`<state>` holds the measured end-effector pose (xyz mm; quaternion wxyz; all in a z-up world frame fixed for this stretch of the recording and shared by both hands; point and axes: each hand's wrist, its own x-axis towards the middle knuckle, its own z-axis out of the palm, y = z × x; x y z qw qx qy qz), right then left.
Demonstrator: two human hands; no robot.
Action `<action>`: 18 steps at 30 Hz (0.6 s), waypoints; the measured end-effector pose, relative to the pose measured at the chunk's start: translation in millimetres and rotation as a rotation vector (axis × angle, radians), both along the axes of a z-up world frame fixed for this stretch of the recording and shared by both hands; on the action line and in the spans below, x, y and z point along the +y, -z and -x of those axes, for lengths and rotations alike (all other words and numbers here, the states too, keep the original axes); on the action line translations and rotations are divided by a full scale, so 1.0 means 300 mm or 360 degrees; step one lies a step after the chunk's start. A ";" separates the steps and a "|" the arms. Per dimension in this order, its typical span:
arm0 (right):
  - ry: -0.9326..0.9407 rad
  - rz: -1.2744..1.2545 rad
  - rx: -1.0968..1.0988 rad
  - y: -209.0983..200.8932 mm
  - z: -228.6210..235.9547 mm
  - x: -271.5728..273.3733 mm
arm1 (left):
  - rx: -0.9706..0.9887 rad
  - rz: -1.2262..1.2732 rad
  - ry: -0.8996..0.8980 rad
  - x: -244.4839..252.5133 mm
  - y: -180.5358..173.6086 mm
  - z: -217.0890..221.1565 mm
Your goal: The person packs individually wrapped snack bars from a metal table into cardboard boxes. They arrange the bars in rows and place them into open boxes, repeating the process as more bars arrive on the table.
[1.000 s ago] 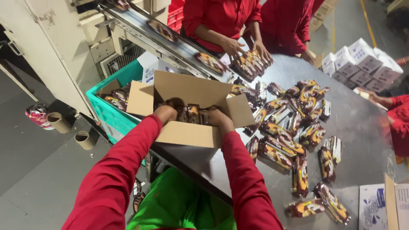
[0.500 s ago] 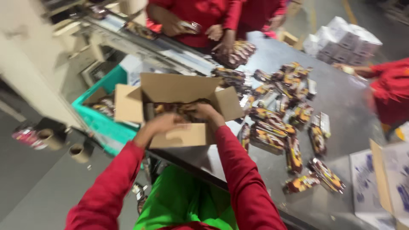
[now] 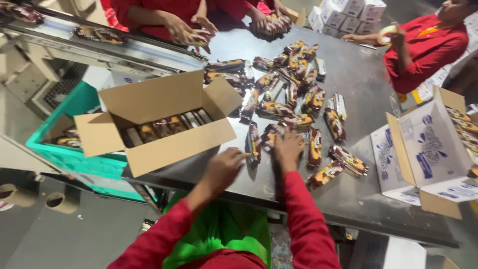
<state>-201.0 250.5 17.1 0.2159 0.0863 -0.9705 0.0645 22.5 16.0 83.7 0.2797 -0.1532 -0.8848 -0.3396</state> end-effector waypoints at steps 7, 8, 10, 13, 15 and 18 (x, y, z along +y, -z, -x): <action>0.0107 0.0135 -0.0657 -0.014 -0.300 -0.014 | -0.0643 -0.0140 -0.0419 0.241 0.237 0.365; 0.0104 0.0177 -0.0605 -0.014 -0.310 0.009 | -0.0635 -0.0162 -0.0429 0.234 0.257 0.331; 0.0083 0.0271 -0.0508 -0.013 -0.328 0.048 | -0.0556 -0.0136 -0.0486 0.224 0.278 0.252; 0.0022 0.0310 -0.0435 -0.026 -0.393 0.104 | -0.0389 -0.0064 -0.0619 0.183 0.315 0.132; -0.0165 0.0415 -0.0394 -0.026 -0.469 0.111 | -0.0362 -0.0150 -0.0694 0.175 0.357 0.068; -0.0239 0.0449 -0.0648 -0.016 -0.545 0.079 | -0.0636 -0.0635 -0.0529 0.165 0.419 0.035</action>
